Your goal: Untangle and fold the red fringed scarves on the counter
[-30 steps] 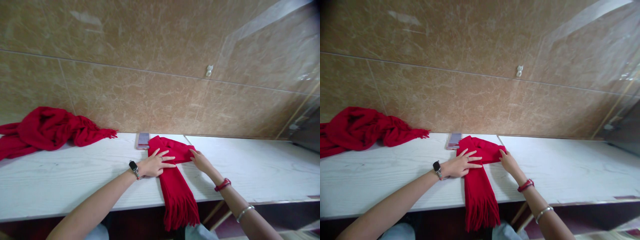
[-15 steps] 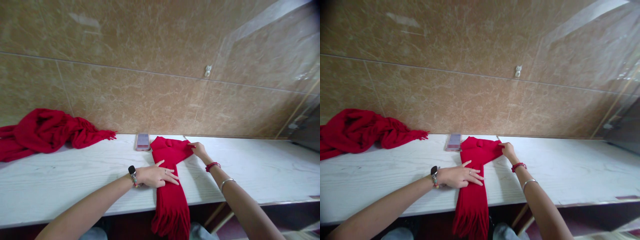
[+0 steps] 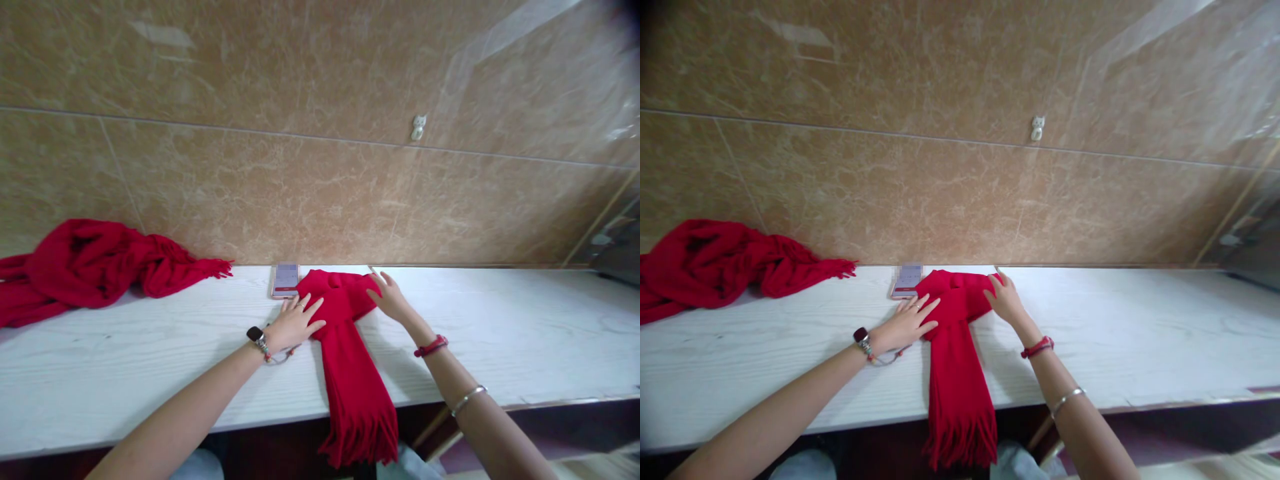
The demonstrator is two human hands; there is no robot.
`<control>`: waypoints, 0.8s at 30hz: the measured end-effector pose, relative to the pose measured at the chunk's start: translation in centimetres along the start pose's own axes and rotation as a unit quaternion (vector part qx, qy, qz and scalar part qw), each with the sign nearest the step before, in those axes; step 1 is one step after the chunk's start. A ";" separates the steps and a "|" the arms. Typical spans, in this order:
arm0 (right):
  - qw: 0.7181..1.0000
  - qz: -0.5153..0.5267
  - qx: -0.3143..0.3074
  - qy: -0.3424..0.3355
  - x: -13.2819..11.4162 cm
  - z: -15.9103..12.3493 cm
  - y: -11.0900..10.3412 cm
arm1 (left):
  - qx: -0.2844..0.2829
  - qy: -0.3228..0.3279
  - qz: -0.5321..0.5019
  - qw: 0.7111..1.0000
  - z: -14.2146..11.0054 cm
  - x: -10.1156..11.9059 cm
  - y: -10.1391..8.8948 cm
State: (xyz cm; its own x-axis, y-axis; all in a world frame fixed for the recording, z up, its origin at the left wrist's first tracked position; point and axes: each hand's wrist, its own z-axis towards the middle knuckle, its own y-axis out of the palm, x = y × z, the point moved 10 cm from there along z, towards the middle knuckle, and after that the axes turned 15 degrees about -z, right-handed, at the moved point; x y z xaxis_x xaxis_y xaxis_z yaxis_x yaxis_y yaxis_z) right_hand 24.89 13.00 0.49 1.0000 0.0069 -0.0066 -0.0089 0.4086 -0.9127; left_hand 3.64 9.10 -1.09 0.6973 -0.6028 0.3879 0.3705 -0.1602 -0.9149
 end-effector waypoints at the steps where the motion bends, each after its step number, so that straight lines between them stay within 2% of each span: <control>1: 0.999 0.014 -0.012 -0.045 -2.3 -0.9 -0.1 | -0.031 -0.020 -0.003 0.999 0.1 -0.8 0.7; 2: 0.995 0.025 -0.042 -0.090 -4.6 -1.9 0.0 | -0.055 -0.035 -0.006 0.998 0.1 -1.5 1.3; 4: 0.974 0.037 -0.145 -0.170 -8.7 -4.4 1.0 | -0.071 -0.049 -0.007 0.996 0.0 -1.9 1.6; 5: 0.963 0.034 -0.190 -0.189 -10.0 -5.5 1.2 | -0.066 -0.046 -0.002 0.997 -0.1 -1.7 1.4; 7: 0.952 0.022 -0.237 -0.194 -10.9 -6.6 1.0 | -0.040 -0.020 0.016 0.999 -0.2 -0.7 0.7; 9: 0.955 0.024 -0.228 -0.191 -10.3 -6.4 0.0 | -0.004 0.030 0.034 0.999 -0.4 0.8 -0.2; 11: 0.964 0.037 -0.180 -0.190 -8.8 -5.5 -1.1 | 0.006 0.090 0.039 0.995 -0.6 2.2 -0.4; 14: 0.980 0.011 -0.121 -0.157 -5.3 -4.2 -1.2 | -0.069 0.129 0.016 0.989 -0.7 2.7 1.2; 17: 0.981 -0.051 -0.160 -0.097 -1.9 -3.9 1.4 | -0.121 0.117 -0.002 0.986 -0.6 2.1 2.1; 20: 0.969 -0.067 -0.224 -0.079 -0.4 -4.4 3.9 | -0.095 0.140 -0.008 0.986 -0.7 2.7 1.3; 22: 0.965 -0.067 -0.240 -0.085 -0.2 -4.5 4.3 | -0.073 0.171 -0.014 0.983 -1.0 3.8 0.5; 24: 0.963 -0.076 -0.247 -0.081 0.1 -4.3 4.0 | -0.091 0.211 -0.017 0.973 -1.6 5.1 0.6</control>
State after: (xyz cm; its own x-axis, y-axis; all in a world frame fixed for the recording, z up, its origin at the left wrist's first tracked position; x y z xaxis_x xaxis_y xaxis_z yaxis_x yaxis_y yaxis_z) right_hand 24.97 10.71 -4.91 0.9757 0.1394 0.1688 0.1794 -0.0672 -0.9815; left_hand 6.46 4.68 0.15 0.3586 -0.8556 0.3734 0.2476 -0.2985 -0.9217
